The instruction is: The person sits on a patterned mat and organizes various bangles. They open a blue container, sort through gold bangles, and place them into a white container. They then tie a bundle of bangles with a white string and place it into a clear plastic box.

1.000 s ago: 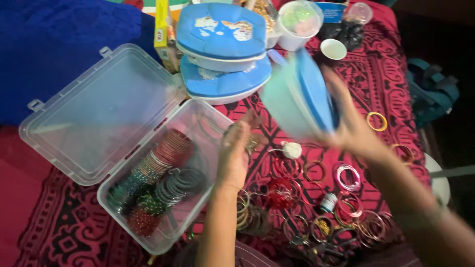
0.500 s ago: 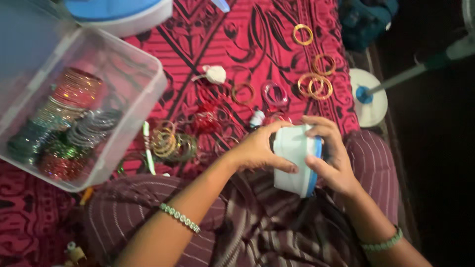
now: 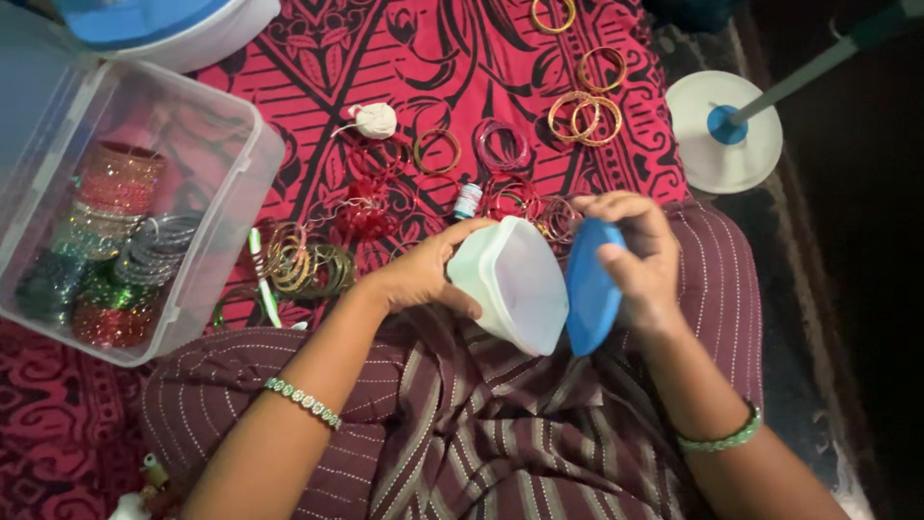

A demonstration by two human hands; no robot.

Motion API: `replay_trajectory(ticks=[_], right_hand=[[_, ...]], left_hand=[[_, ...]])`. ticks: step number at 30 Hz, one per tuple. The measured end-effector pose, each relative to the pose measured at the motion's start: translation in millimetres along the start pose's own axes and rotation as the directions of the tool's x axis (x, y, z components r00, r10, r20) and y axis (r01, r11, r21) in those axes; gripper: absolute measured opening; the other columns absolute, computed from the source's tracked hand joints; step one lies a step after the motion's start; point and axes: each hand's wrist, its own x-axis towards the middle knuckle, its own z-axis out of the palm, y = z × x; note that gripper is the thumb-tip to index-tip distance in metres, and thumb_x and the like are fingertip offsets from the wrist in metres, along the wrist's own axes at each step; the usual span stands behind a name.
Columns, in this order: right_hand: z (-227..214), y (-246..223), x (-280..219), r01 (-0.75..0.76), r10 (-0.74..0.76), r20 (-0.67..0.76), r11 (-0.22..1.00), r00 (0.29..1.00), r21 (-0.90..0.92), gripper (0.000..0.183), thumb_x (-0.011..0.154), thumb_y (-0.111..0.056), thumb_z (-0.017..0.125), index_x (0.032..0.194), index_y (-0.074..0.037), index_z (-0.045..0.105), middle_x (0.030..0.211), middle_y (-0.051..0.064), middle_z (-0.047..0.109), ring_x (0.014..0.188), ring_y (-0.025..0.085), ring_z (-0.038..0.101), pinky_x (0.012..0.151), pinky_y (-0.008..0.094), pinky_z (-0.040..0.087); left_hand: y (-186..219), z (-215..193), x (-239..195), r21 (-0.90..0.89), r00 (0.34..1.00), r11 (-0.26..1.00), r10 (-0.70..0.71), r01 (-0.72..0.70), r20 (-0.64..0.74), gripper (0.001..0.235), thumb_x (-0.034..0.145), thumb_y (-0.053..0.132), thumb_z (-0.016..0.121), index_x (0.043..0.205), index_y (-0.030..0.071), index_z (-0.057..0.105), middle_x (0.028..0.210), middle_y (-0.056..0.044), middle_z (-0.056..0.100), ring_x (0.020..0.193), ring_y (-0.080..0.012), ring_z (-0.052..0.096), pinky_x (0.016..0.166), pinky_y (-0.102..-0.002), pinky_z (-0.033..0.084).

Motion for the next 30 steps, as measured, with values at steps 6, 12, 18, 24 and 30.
replay_trajectory(ticks=[6, 12, 18, 24, 30], right_hand=[[59.3, 8.9, -2.1, 0.148, -0.155, 0.026, 0.857, 0.988, -0.494, 0.046, 0.09, -0.022, 0.078, 0.124, -0.002, 0.056, 0.127, 0.014, 0.056, 0.131, 0.025, 0.054, 0.117, 0.039, 0.041], [68.5, 4.5, 4.0, 0.198, -0.146, 0.134, 0.763, 0.98, -0.615, 0.069, 0.113, -0.053, 0.027, 0.152, 0.0, 0.048, 0.16, 0.017, 0.048, 0.159, 0.033, 0.035, 0.132, 0.047, 0.024], [68.3, 6.2, 18.5, -0.009, 0.044, 0.074, 0.91, 0.996, -0.415, 0.068, 0.113, -0.049, 0.024, 0.152, 0.002, 0.046, 0.158, 0.018, 0.049, 0.151, 0.031, 0.043, 0.127, 0.041, 0.027], [61.8, 16.5, 21.2, -0.055, 0.149, 0.104, 0.791, 0.983, -0.61, 0.054, 0.109, -0.042, 0.035, 0.118, -0.001, 0.07, 0.119, 0.01, 0.07, 0.114, 0.024, 0.063, 0.105, 0.036, 0.045], [27.0, 17.6, 56.7, 0.302, 0.073, 0.49, 0.706, 0.868, -0.641, 0.051, 0.101, -0.056, 0.049, 0.099, -0.005, 0.056, 0.1, 0.004, 0.051, 0.099, 0.02, 0.052, 0.089, 0.035, 0.044]], left_hand=[[4.7, 7.0, 1.0, 0.055, 0.999, 0.998, 0.026, -0.024, -0.029, 0.113, 0.054, 0.005, 0.094, 0.155, 0.01, 0.042, 0.138, -0.004, 0.059, 0.128, -0.0166, 0.056, 0.108, -0.034, 0.048], [9.3, 14.4, 3.4, 0.357, 0.989, 0.927, 0.141, -0.114, -0.051, 0.113, 0.056, 0.02, 0.099, 0.153, 0.007, 0.042, 0.145, -0.009, 0.058, 0.133, -0.0195, 0.055, 0.112, -0.034, 0.045], [23.4, 24.3, -2.3, 0.422, 0.989, 0.901, 0.138, -0.101, -0.058, 0.112, 0.056, 0.03, 0.098, 0.153, 0.007, 0.046, 0.137, -0.01, 0.066, 0.126, -0.0208, 0.063, 0.107, -0.035, 0.05], [12.7, 25.4, -9.2, 0.494, 0.983, 0.869, 0.114, -0.03, -0.141, 0.113, 0.053, 0.041, 0.097, 0.15, 0.008, 0.05, 0.132, -0.012, 0.071, 0.12, -0.0217, 0.068, 0.104, -0.035, 0.052], [-6.6, 6.9, 6.9, 0.359, 0.982, 0.929, 0.147, -0.095, -0.121, 0.11, 0.055, 0.042, 0.098, 0.145, 0.0, 0.049, 0.133, -0.016, 0.068, 0.123, -0.0223, 0.065, 0.103, -0.035, 0.052]])
